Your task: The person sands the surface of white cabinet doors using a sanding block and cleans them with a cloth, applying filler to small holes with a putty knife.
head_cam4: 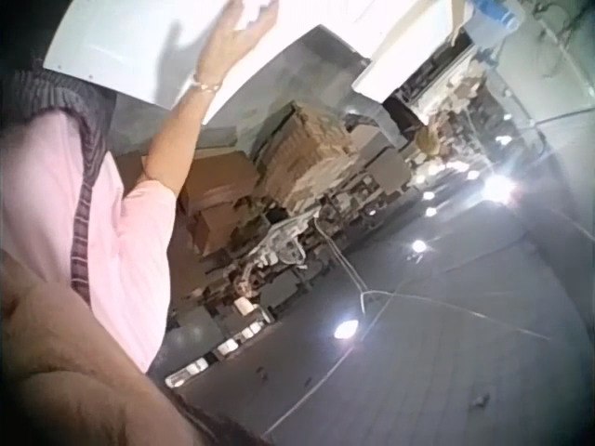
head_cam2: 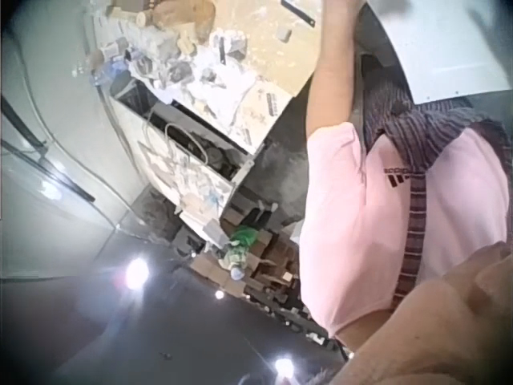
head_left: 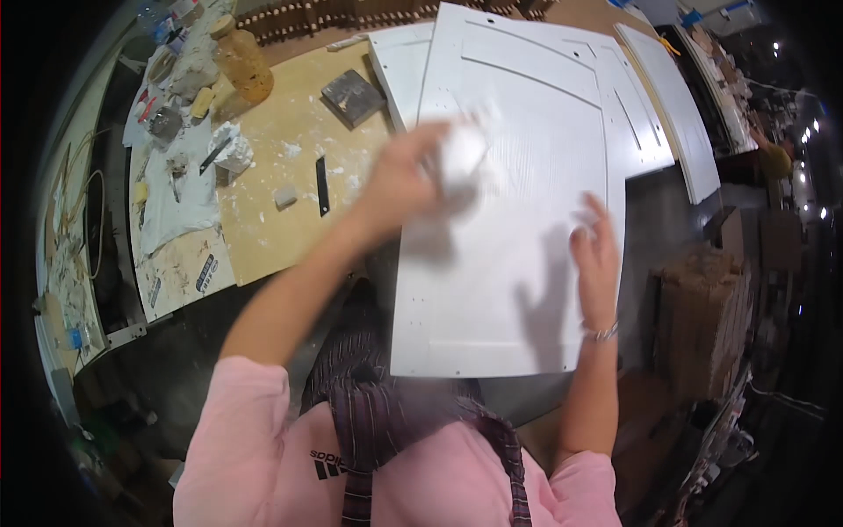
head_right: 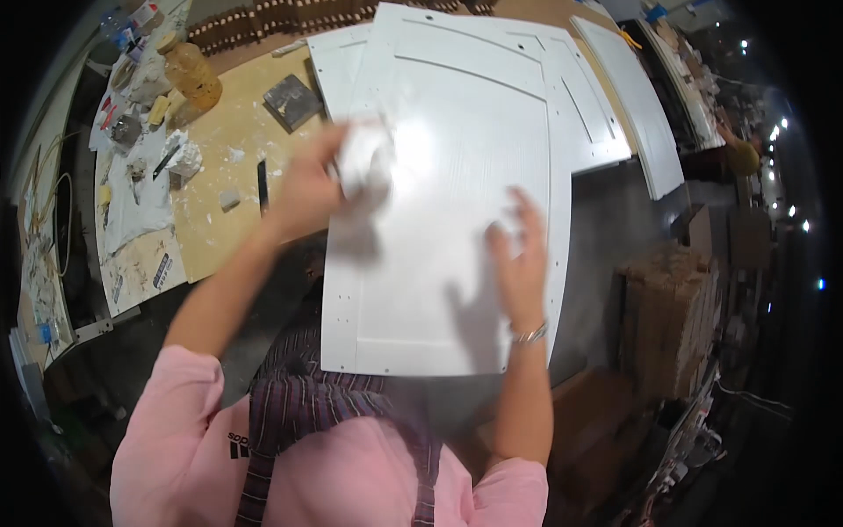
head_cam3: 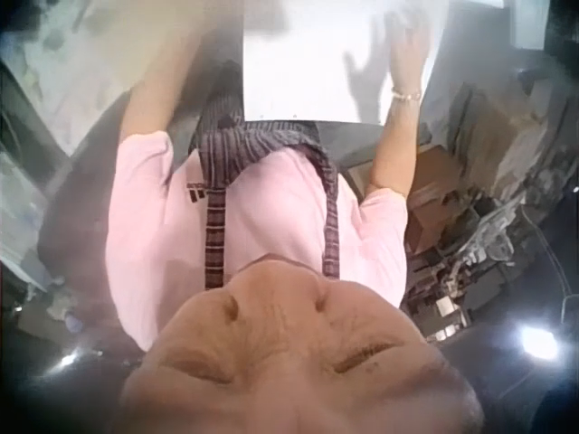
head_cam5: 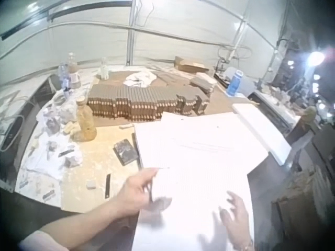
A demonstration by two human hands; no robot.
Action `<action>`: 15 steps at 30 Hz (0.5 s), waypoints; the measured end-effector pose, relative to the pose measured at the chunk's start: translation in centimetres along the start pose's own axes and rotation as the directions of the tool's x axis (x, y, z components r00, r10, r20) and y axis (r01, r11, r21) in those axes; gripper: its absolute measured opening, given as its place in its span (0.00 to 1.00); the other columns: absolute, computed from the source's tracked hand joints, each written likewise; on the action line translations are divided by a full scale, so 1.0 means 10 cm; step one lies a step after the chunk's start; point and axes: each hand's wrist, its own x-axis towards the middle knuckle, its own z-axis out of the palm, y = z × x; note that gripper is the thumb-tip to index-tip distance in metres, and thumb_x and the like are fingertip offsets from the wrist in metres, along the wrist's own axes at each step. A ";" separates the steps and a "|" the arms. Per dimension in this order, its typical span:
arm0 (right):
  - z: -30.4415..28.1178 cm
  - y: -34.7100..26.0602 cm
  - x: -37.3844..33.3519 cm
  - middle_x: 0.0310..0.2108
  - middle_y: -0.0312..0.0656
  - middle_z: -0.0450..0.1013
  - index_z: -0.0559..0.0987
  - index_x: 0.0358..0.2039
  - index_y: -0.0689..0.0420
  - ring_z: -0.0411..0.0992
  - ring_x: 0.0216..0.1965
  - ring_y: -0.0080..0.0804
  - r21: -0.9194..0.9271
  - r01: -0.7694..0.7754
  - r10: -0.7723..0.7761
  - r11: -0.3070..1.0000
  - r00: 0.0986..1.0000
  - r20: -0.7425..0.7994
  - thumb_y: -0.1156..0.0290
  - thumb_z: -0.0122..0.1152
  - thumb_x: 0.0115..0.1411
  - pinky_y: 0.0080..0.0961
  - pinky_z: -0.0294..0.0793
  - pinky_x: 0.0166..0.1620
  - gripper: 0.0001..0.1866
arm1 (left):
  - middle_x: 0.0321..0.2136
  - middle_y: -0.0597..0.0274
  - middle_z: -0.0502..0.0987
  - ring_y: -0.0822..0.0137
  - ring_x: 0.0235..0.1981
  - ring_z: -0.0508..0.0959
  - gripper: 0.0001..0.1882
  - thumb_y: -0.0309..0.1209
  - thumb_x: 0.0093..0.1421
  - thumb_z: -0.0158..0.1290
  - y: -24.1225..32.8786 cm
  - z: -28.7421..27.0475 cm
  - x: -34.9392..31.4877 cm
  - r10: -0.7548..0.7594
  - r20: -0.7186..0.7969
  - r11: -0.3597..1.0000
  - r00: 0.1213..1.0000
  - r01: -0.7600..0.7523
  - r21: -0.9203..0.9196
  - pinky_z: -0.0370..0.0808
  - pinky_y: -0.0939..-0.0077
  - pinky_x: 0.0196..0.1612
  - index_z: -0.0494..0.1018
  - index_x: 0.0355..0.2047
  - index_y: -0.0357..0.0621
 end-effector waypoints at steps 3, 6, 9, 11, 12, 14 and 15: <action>-0.62 0.97 0.28 0.55 0.50 0.70 0.69 0.60 0.62 0.70 0.52 0.40 -0.451 -0.133 -0.032 0.883 0.940 -0.340 0.58 0.62 0.62 0.33 0.70 0.55 0.31 | 0.52 0.58 0.77 0.63 0.49 0.77 0.24 0.30 0.60 0.59 -0.35 -0.31 0.56 0.009 -0.074 0.998 0.997 -0.013 -0.057 0.73 0.65 0.56 0.72 0.58 0.45; -0.65 1.09 0.35 0.47 0.47 0.74 0.70 0.58 0.63 0.73 0.46 0.36 -0.238 -0.305 0.215 0.922 0.915 -0.341 0.64 0.64 0.61 0.30 0.72 0.50 0.28 | 0.55 0.57 0.75 0.56 0.53 0.74 0.22 0.28 0.61 0.56 -0.54 -0.27 0.20 0.136 0.114 0.887 0.984 -0.173 0.428 0.66 0.61 0.61 0.74 0.57 0.49; -0.82 1.28 0.35 0.43 0.45 0.76 0.69 0.57 0.65 0.73 0.41 0.31 -0.022 -0.361 0.335 0.932 0.885 -0.325 0.69 0.64 0.60 0.28 0.73 0.46 0.27 | 0.44 0.60 0.80 0.56 0.50 0.74 0.17 0.27 0.57 0.57 -0.19 -0.21 -0.89 0.211 0.333 0.920 0.919 -0.302 0.249 0.69 0.62 0.55 0.80 0.47 0.54; -0.83 1.31 0.34 0.41 0.43 0.76 0.72 0.53 0.67 0.72 0.37 0.28 0.058 -0.349 0.348 0.935 0.874 -0.339 0.72 0.63 0.60 0.26 0.72 0.43 0.22 | 0.42 0.61 0.82 0.57 0.47 0.76 0.12 0.26 0.55 0.58 -0.02 -0.52 -1.62 0.084 0.611 0.980 0.787 -0.177 0.093 0.71 0.63 0.54 0.83 0.40 0.52; -0.85 1.29 0.33 0.41 0.43 0.76 0.72 0.53 0.67 0.72 0.37 0.28 0.058 -0.360 0.358 0.931 0.872 -0.334 0.72 0.63 0.60 0.26 0.72 0.43 0.22 | 0.42 0.61 0.82 0.57 0.46 0.77 0.11 0.26 0.55 0.58 -0.01 -0.72 -1.92 -0.026 0.727 0.997 0.686 -0.036 0.070 0.71 0.63 0.54 0.84 0.38 0.52; -0.87 1.26 0.33 0.38 0.42 0.77 0.76 0.48 0.68 0.72 0.36 0.27 0.067 -0.369 0.375 0.927 0.906 -0.197 0.73 0.61 0.62 0.26 0.72 0.42 0.16 | 0.43 0.59 0.82 0.58 0.44 0.79 0.10 0.27 0.53 0.60 -0.04 -1.10 -2.33 -0.343 0.589 0.897 0.732 0.068 0.437 0.72 0.64 0.53 0.84 0.37 0.48; -0.76 1.20 0.35 0.35 0.41 0.77 0.78 0.42 0.68 0.72 0.36 0.25 0.084 -0.360 0.370 0.929 0.907 -0.201 0.73 0.60 0.62 0.25 0.71 0.42 0.12 | 0.44 0.58 0.82 0.58 0.44 0.79 0.11 0.28 0.52 0.61 -0.01 -1.11 -2.42 -0.449 0.265 0.862 0.853 0.336 0.379 0.73 0.66 0.52 0.83 0.37 0.45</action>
